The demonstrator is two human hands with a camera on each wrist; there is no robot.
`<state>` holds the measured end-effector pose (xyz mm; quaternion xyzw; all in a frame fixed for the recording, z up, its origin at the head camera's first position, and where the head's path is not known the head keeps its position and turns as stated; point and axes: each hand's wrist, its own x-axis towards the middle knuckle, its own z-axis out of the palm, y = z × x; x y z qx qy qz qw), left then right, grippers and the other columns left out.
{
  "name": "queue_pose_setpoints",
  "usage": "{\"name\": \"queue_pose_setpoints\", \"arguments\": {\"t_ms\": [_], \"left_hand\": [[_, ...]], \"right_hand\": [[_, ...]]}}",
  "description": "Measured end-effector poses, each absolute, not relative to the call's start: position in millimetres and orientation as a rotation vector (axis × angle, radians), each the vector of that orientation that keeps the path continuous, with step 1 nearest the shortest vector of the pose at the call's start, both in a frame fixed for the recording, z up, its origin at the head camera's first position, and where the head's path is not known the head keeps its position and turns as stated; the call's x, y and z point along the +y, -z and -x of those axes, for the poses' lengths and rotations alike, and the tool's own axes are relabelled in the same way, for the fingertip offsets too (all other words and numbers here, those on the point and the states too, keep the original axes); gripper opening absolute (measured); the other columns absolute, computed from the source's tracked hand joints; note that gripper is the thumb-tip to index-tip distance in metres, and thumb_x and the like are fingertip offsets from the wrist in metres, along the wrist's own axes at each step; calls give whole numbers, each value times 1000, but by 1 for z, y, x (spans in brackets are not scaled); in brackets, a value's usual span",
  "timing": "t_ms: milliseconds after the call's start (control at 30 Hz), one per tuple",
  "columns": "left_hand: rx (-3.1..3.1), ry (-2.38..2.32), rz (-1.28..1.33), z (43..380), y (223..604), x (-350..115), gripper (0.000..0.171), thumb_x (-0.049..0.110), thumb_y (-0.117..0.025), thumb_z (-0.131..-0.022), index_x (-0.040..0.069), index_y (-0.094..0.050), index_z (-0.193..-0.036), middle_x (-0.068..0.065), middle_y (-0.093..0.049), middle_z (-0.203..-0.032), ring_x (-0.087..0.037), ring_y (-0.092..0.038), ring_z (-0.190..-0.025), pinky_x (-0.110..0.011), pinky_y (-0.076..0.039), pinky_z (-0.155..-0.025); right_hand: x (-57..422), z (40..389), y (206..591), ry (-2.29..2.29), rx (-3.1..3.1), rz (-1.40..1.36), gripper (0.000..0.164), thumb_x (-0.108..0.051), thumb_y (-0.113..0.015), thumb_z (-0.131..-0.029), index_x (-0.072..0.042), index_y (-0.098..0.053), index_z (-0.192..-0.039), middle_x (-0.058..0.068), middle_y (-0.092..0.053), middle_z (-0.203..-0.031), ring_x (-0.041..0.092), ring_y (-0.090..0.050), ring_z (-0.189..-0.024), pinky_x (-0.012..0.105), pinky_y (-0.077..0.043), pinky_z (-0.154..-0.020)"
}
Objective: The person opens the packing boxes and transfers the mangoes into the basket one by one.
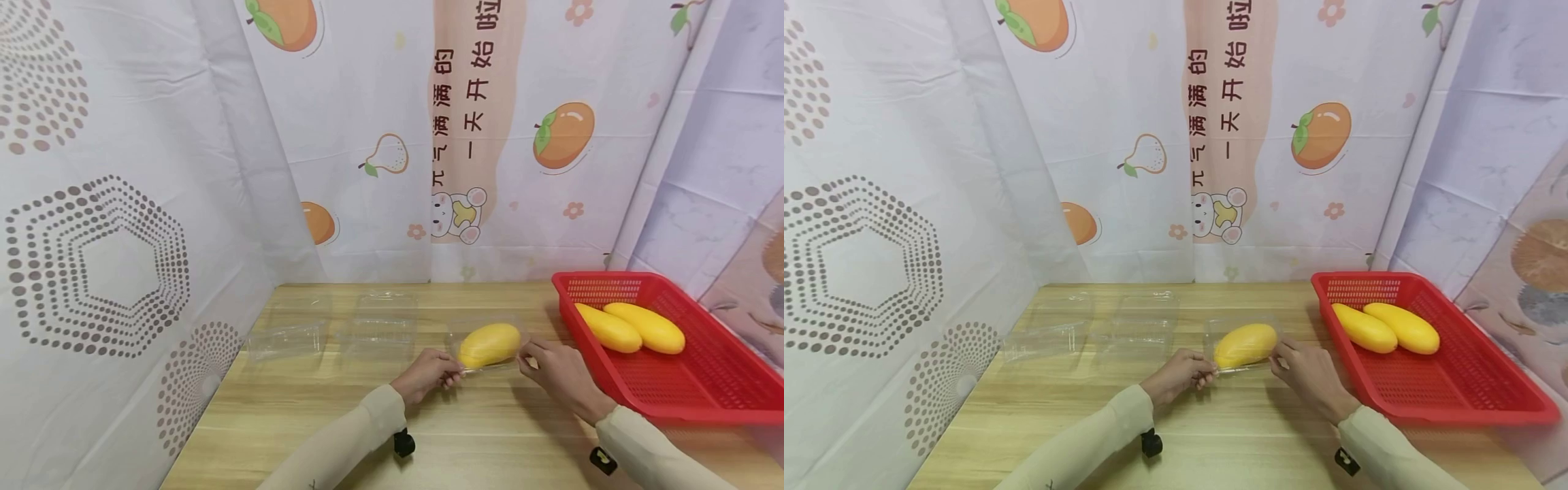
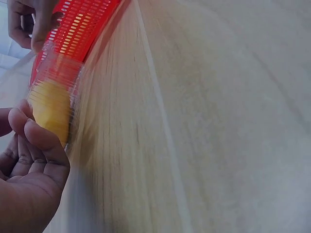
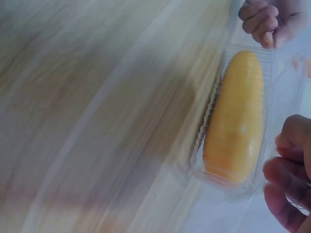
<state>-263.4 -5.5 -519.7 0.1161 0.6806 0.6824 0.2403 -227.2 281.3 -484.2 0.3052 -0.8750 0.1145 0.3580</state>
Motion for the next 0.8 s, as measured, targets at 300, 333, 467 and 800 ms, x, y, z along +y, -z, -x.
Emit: {"name": "queue_pose_setpoints", "arguments": {"t_ms": [300, 333, 467, 800], "left_hand": [[1862, -1889, -304, 261, 519, -2, 15, 9, -68, -97, -5, -75, -95, -5, -70, -79, -9, -56, -64, -21, -48, -58], [1862, -1891, -303, 260, 519, -2, 16, 9, -68, -97, -5, -75, -95, -5, -69, -78, -9, -56, -64, -21, -48, -58], [1860, -1896, -306, 261, 520, -2, 18, 9, -67, -97, -8, -75, -98, -8, -71, -80, -9, -57, -64, -21, -48, -58], [1895, -1905, -259, 261, 520, -5, 14, 8, -69, -95, -3, -77, -93, -9, -72, -81, -9, -57, -63, -21, -49, -57]], "right_hand": [[282, 228, 481, -460, -2290, -748, 24, -4, -88, -69, -18, -71, -78, -12, -63, -75, 1, -54, -61, 17, -48, -53], [282, 228, 480, -480, -2301, -747, 24, -3, -88, -70, -19, -71, -78, -13, -63, -75, 2, -54, -61, 16, -48, -54], [284, 228, 473, -537, -2322, -732, 24, -2, -88, -72, -19, -70, -78, -13, -63, -74, 4, -55, -60, 15, -47, -54], [286, 236, 444, -515, -2297, -690, 21, -11, -90, -73, -16, -72, -81, -7, -64, -78, 11, -57, -60, 24, -50, -53]]}}
